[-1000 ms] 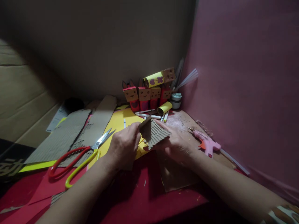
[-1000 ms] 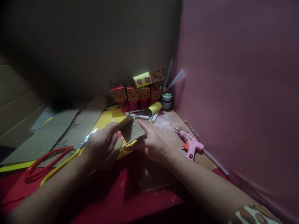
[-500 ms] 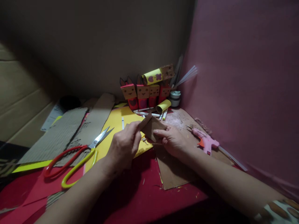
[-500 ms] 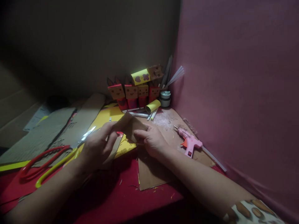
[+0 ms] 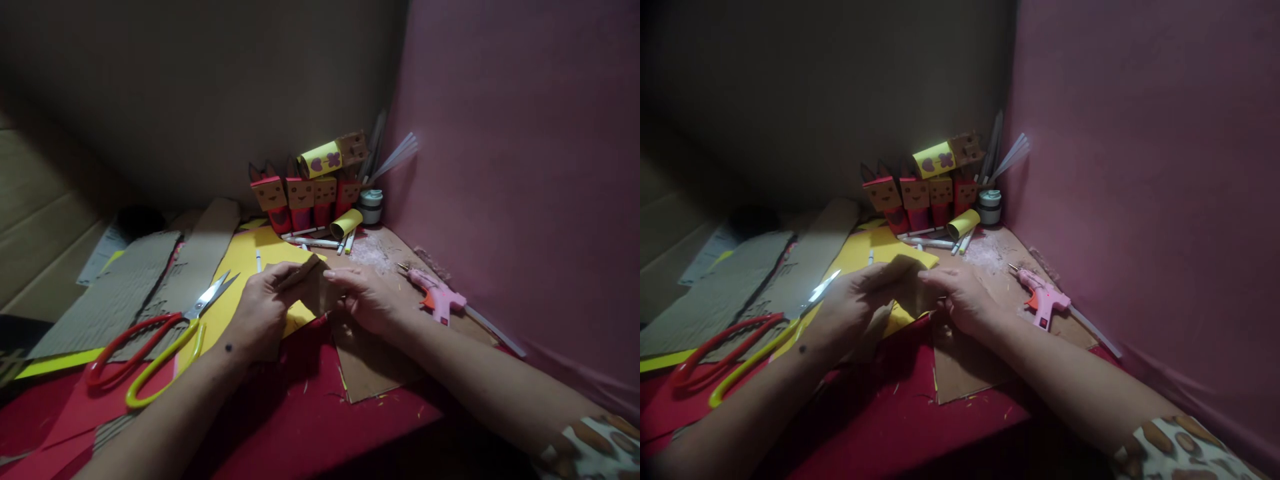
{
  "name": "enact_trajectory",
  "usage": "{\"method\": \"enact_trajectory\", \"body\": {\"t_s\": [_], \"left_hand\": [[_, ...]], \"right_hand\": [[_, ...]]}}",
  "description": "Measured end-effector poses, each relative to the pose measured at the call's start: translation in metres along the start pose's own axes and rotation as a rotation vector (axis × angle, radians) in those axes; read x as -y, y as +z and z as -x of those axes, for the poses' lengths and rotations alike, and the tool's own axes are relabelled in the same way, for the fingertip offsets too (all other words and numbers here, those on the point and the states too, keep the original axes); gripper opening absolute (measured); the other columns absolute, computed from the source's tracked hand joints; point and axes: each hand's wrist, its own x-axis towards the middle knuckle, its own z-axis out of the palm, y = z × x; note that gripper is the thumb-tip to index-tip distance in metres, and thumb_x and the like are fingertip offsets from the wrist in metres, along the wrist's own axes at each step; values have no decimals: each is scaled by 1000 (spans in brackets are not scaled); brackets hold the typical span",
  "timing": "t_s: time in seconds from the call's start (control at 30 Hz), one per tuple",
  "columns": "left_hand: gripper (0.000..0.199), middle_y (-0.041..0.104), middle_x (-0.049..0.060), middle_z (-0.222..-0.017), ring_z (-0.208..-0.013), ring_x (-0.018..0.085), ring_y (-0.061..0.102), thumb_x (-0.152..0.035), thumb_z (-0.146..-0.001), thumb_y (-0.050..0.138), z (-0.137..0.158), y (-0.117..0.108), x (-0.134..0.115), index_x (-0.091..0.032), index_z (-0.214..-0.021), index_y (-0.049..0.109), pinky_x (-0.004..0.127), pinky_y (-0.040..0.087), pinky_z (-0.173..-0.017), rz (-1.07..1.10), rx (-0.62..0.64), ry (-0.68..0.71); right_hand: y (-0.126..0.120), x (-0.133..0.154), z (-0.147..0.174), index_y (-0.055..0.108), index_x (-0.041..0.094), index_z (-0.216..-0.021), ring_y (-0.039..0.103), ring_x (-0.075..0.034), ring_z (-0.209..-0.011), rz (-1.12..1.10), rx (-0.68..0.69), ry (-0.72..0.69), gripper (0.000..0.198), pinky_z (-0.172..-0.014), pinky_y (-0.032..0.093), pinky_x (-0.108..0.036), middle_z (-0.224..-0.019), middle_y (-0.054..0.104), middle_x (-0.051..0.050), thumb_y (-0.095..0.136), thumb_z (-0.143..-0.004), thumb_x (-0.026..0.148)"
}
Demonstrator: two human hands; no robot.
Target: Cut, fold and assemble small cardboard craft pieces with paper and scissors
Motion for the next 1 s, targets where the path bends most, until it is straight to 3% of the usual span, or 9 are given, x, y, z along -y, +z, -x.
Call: {"method": "enact_trajectory", "body": {"t_s": [0.13, 0.3, 0.4, 0.5, 0.63, 0.7, 0.87, 1.0], "left_hand": [[26, 75, 3, -100, -96, 23, 65, -22, -71, 71, -1, -3, -6, -22, -96, 75, 36, 51, -85, 67, 60, -39], [32, 75, 7, -90, -85, 25, 67, -24, -72, 69, -1, 4, 3, -17, -103, 73, 36, 54, -71, 205, 16, -149], [31, 74, 7, -89, -79, 22, 66, -24, -74, 66, 0, 6, 10, -17, -103, 74, 38, 54, -72, 212, -17, -106], [24, 73, 4, -92, -86, 21, 64, -20, -76, 61, 1, 3, 9, -22, -94, 76, 37, 52, -81, 61, -48, 58], [33, 70, 4, -100, -96, 19, 62, -13, -79, 52, 1, -5, 3, -26, -96, 76, 35, 48, -88, -125, 116, 287], [33, 69, 4, -99, -95, 19, 62, -13, -80, 51, 0, -9, 2, -26, -97, 76, 35, 49, -88, -153, 187, 290], [31, 67, 5, -93, -89, 21, 62, -18, -83, 50, -6, -20, 3, -28, -94, 77, 39, 50, -86, -214, 230, 289], [36, 65, 5, -113, -107, 25, 59, -22, -85, 51, -9, -29, 1, -30, -114, 70, 40, 48, -95, -233, 431, 336]], "right_hand": [[-3, 3, 0, 67, 16, -67, 54, -14, -60, 106, -68, -37, 17, -58, 40, -27, -64, 63, -3, 74, -68, 31], [-2, -1, -1, 63, 18, -63, 50, -12, -56, 65, -116, -127, 17, -59, 40, -28, -62, 60, 1, 74, -68, 31], [-2, -3, -3, 64, 19, -66, 53, -13, -59, 28, -102, -95, 15, -61, 42, -29, -65, 62, 0, 73, -68, 30], [-4, -3, -6, 69, 19, -77, 57, -14, -62, -6, -68, -65, 13, -63, 44, -29, -68, 65, -1, 74, -65, 24], [-6, 2, -7, 72, 18, -83, 57, -14, -60, -59, -58, 25, 22, -59, 44, -28, -65, 66, -2, 71, -61, 14], [-7, 6, -6, 72, 16, -76, 55, -13, -56, -76, -20, 82, 18, -56, 43, -26, -61, 64, -2, 68, -60, 10], [-6, 13, -5, 73, 12, -74, 56, -12, -56, -79, 77, 140, 23, -55, 42, -25, -62, 66, -4, 60, -58, 3], [-4, 12, -5, 72, 12, -70, 57, -13, -57, -67, -2, 94, 22, -58, 44, -26, -62, 66, -4, 58, -57, 0]]}}
